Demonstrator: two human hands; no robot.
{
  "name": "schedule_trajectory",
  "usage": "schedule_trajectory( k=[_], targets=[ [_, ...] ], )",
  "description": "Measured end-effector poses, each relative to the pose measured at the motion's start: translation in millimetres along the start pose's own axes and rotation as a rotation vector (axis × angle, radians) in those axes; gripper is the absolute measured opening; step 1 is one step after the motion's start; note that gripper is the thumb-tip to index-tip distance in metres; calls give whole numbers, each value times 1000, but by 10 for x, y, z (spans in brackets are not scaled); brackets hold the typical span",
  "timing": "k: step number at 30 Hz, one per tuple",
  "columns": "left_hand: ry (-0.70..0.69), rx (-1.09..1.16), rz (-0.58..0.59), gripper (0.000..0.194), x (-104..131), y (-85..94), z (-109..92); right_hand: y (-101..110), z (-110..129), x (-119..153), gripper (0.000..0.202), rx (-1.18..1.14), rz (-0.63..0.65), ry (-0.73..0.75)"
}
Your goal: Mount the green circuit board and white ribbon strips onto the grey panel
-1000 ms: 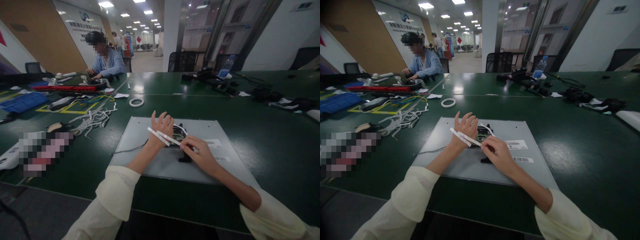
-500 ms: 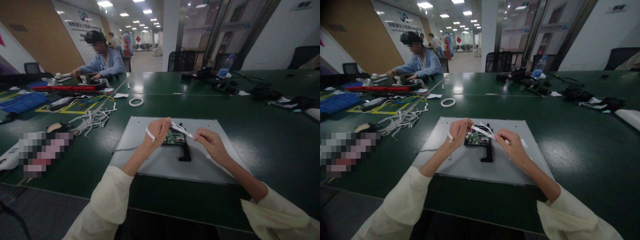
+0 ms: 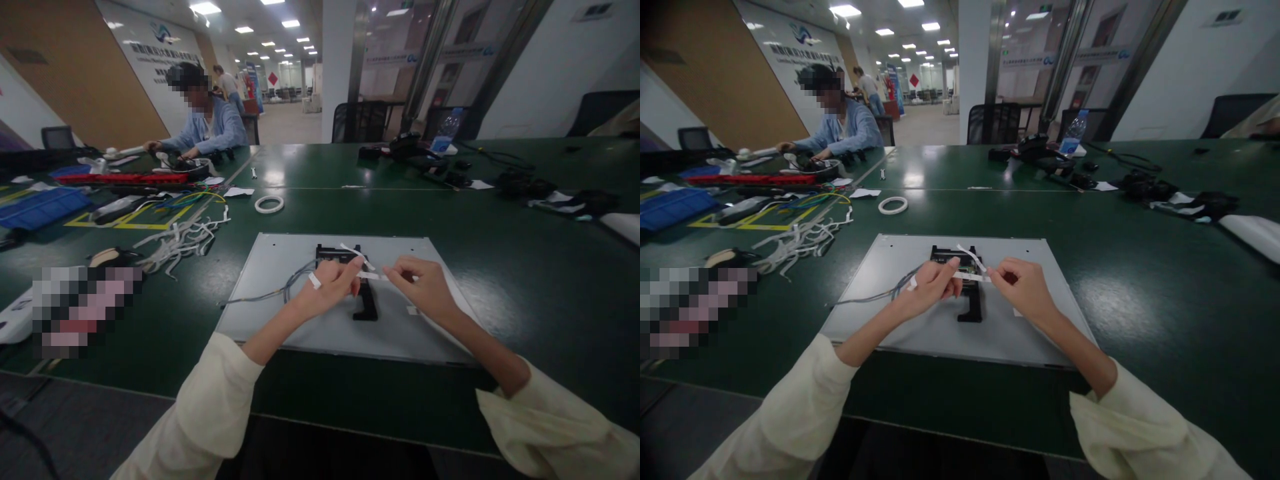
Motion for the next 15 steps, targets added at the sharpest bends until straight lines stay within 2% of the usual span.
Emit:
schedule_trajectory(
  k=[3,6,9,12,15],
  targets=[
    [20,-23,-9,68,-12,0,49,-21,-10,7,36,46,15,3],
    [3,-248,-36,57,-10,25,46,-48,-11,18,38,127,35,22],
    [-22,-513,-95,48,37,24,-1,-101,-11,42,40,315,69,46],
    [-28,-700,-131,46,113,-36,-32,-158,-7,71,38,505,111,63],
    [-6,-783,-93,47,169,-138,1,-222,-7,94,32,611,178,62]
  ],
)
Point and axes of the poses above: each hand's wrist, its own x-axis away from the middle knuckle, its own y-axis out of the back of the hand, z = x × y, the point moved 9 cm from there along -x, towards the middle knuckle, and after that the axes turned 3 degrees about -y, right-handed, at the moved point
